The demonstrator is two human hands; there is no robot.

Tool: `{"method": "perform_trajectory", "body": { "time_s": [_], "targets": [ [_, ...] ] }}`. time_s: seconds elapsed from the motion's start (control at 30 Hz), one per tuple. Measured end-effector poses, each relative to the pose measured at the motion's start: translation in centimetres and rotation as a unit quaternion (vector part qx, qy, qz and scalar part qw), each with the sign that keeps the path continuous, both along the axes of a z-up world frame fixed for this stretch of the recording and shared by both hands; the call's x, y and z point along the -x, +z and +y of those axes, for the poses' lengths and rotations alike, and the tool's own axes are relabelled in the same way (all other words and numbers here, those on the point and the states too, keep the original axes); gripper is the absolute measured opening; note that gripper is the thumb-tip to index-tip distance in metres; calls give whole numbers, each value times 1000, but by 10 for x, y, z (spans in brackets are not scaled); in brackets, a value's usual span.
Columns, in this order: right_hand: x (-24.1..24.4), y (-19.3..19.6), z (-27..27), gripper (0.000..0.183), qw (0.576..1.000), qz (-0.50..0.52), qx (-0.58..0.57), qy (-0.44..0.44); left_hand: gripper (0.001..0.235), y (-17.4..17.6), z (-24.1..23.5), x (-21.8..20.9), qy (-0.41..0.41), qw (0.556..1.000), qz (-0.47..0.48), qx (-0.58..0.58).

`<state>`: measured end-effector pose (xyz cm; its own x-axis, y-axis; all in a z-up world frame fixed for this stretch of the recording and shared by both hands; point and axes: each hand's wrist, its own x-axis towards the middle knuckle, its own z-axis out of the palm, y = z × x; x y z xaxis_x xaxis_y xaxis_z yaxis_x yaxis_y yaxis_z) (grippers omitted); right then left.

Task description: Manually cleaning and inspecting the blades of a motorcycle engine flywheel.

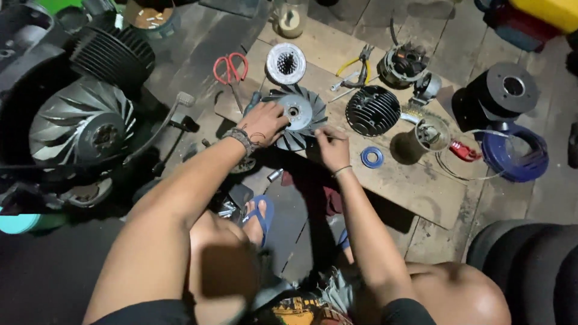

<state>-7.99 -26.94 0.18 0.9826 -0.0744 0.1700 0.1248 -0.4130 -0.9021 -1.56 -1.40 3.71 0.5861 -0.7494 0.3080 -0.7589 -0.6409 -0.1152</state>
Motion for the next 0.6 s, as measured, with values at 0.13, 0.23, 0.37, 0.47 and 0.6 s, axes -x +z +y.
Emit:
{"method": "perform_trajectory", "body": {
  "time_s": [0.13,0.23,0.37,0.47,0.6],
  "targets": [
    [22,11,17,16,1000,-13,4,18,32,-6,3,0,-2,1000,11,1],
    [27,17,23,17,994,-65,84,34,35,-3,3,-1,-12,1000,12,2],
    [35,5,34,16,949,-177,259,25,31,-12,2,-1,-13,1000,14,-1],
    [34,-3,40,15,937,-207,281,2,29,-23,1,-3,-2,1000,20,3],
    [0,10,40,35,971,20,240,-15,30,-38,-3,-8,6,1000,2,15]
  ]
}}
